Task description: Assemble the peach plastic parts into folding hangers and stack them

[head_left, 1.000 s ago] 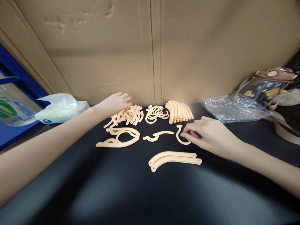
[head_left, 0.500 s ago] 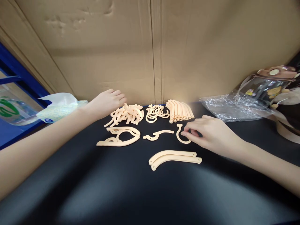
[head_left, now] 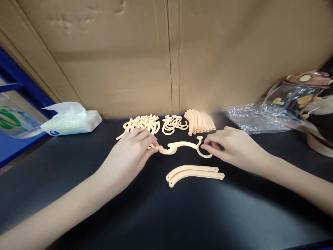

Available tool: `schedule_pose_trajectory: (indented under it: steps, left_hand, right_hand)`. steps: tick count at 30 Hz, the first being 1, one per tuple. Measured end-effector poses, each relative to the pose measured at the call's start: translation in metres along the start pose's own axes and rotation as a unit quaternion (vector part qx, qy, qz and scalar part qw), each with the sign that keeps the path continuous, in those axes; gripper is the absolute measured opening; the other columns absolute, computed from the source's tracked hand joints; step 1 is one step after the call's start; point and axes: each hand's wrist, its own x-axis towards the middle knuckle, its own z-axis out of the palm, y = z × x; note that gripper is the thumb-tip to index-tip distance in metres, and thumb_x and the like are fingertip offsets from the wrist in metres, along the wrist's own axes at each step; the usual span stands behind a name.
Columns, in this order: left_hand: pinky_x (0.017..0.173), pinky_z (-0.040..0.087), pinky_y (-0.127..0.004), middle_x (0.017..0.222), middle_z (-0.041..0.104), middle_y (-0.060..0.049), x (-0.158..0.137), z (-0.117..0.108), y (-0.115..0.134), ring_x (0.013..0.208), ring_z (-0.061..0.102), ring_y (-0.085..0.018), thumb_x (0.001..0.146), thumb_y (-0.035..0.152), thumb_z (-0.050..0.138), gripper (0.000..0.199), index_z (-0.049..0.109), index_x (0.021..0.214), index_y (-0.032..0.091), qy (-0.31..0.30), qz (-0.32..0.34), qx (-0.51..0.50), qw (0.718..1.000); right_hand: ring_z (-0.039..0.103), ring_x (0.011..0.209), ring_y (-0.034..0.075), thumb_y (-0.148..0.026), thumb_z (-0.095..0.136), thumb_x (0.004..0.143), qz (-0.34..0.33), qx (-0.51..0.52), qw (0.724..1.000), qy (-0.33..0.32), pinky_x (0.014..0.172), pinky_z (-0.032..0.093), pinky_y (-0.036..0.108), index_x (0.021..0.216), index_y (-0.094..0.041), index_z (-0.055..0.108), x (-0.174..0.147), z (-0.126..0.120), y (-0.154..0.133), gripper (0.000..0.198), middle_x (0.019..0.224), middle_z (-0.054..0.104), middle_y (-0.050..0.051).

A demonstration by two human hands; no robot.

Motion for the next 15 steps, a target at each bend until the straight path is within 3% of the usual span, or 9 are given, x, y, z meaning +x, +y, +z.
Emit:
schedule_pose_trajectory:
  steps: [5, 12, 15]
  left_hand:
    - [0.086, 0.044, -0.042, 0.104, 0.068, -0.006, -0.004, 0.014, 0.006, 0.108, 0.055, -0.027, 0.094, 0.025, 0.053, 0.019, 0.068, 0.085, 0.019, 0.053, 0.008, 0.0, 0.999]
    - [0.092, 0.042, -0.048, 0.109, 0.068, -0.006, -0.011, 0.021, 0.009, 0.115, 0.051, -0.03, 0.089, 0.022, 0.059, 0.011, 0.069, 0.085, 0.018, 0.071, 0.013, 0.02, 0.997]
    - [0.09, 0.042, -0.047, 0.108, 0.069, -0.005, -0.012, 0.02, 0.009, 0.116, 0.051, -0.031, 0.089, 0.021, 0.06, 0.01, 0.069, 0.084, 0.019, 0.072, 0.013, 0.037, 0.997]
  right_hand:
    - [0.05, 0.055, 0.014, -0.029, 0.049, 0.092, 0.002, -0.004, 1.0, -0.004, 0.062, 0.036, 0.028, 0.063, -0.021, 0.052, -0.001, 0.002, 0.0, 0.03, 0.054, 0.056, -0.004]
    - [0.051, 0.056, 0.014, -0.027, 0.051, 0.091, -0.006, 0.005, 1.0, -0.005, 0.062, 0.037, 0.029, 0.064, -0.021, 0.053, -0.001, 0.004, 0.001, 0.028, 0.055, 0.056, -0.004]
    - [0.056, 0.065, 0.015, -0.026, 0.051, 0.092, -0.021, 0.026, 0.999, 0.006, 0.067, 0.04, 0.03, 0.071, -0.02, 0.06, -0.001, 0.006, 0.0, 0.024, 0.065, 0.061, -0.002]
